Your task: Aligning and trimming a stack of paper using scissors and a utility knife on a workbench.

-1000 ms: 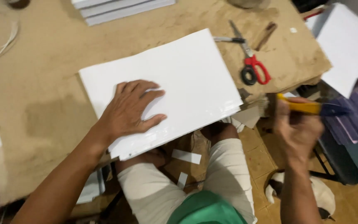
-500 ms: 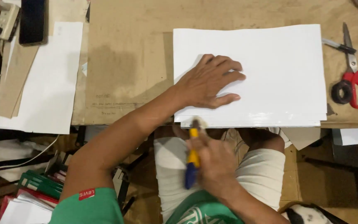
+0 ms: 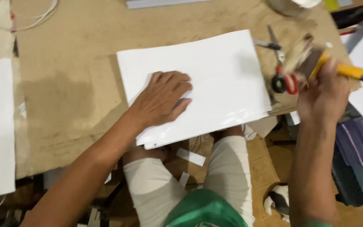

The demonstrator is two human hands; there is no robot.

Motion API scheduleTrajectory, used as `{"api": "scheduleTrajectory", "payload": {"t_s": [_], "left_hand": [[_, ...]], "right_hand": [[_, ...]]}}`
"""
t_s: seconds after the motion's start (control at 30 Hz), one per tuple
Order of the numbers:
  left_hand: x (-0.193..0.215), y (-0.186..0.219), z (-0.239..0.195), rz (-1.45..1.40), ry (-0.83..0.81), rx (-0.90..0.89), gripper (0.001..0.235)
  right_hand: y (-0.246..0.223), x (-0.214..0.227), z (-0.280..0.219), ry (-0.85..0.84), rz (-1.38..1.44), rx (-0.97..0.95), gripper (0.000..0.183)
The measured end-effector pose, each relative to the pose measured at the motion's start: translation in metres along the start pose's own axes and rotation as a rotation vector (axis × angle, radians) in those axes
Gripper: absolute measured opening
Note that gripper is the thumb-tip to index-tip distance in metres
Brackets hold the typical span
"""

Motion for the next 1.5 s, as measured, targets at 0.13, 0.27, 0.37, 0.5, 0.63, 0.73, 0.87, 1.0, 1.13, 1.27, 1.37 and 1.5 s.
{"api": "scheduleTrajectory", "payload": {"t_s": [0.13, 0.27, 0.37, 0.5, 0.63, 0.73, 0.87, 1.0, 1.13, 1.27, 1.37, 1.5], "left_hand": [[0.005, 0.006, -0.002, 0.158, 0.132, -0.028, 0.020], [0.002, 0.010, -0.005, 0.304, 0.201, -0.028, 0.017], [0.001, 0.011, -0.005, 0.329, 0.186, 0.000, 0.018], [0.001, 0.010, -0.002, 0.342, 0.154, 0.018, 0.018], [0.001, 0.012, -0.005, 0.341, 0.059, 0.072, 0.019], [0.004, 0.015, -0.002, 0.382, 0.079, 0.055, 0.018], [0.002, 0.013, -0.005, 0.394, 0.064, 0.058, 0.019], [0.000, 0.011, -0.005, 0.346, 0.106, 0.036, 0.016], [0.000, 0.009, -0.006, 0.359, 0.154, 0.002, 0.017], [-0.001, 0.007, -0.003, 0.348, 0.152, -0.001, 0.018], [0.005, 0.003, -0.005, 0.489, 0.117, 0.008, 0.015], [0.066, 0.001, -0.031, 0.373, 0.517, 0.157, 0.016]], "right_hand": [[0.052, 0.039, 0.140, 0.398, 0.298, -0.497, 0.017], [0.152, 0.073, 0.261, 0.366, 0.458, -0.662, 0.016], [0.160, 0.056, 0.268, 0.410, 0.627, -0.761, 0.026], [0.018, -0.063, 0.106, 0.134, 0.240, -0.619, 0.026], [0.022, -0.109, 0.069, -0.610, -0.712, -0.039, 0.037], [0.033, -0.133, 0.079, -0.897, -1.019, 0.157, 0.060], [0.028, -0.145, 0.079, -0.888, -1.137, 0.189, 0.048], [-0.011, -0.130, 0.066, -0.785, -0.922, 0.100, 0.026], [-0.043, -0.115, 0.033, -0.694, -0.970, -0.366, 0.067], [-0.003, -0.084, 0.024, -0.620, -0.809, -0.468, 0.035], [-0.010, -0.087, 0.011, -0.604, -0.781, -0.352, 0.033], [0.006, -0.070, 0.035, -0.609, -0.873, -0.377, 0.038]]}}
Point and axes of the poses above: each hand's wrist, its own z-axis towards the middle knuckle, its own x-axis out of the back of the hand, y = z × x, the point moved 1 cm from there along z, towards the middle knuckle, and after that the axes turned 4 degrees about y, right-handed, at the moved point
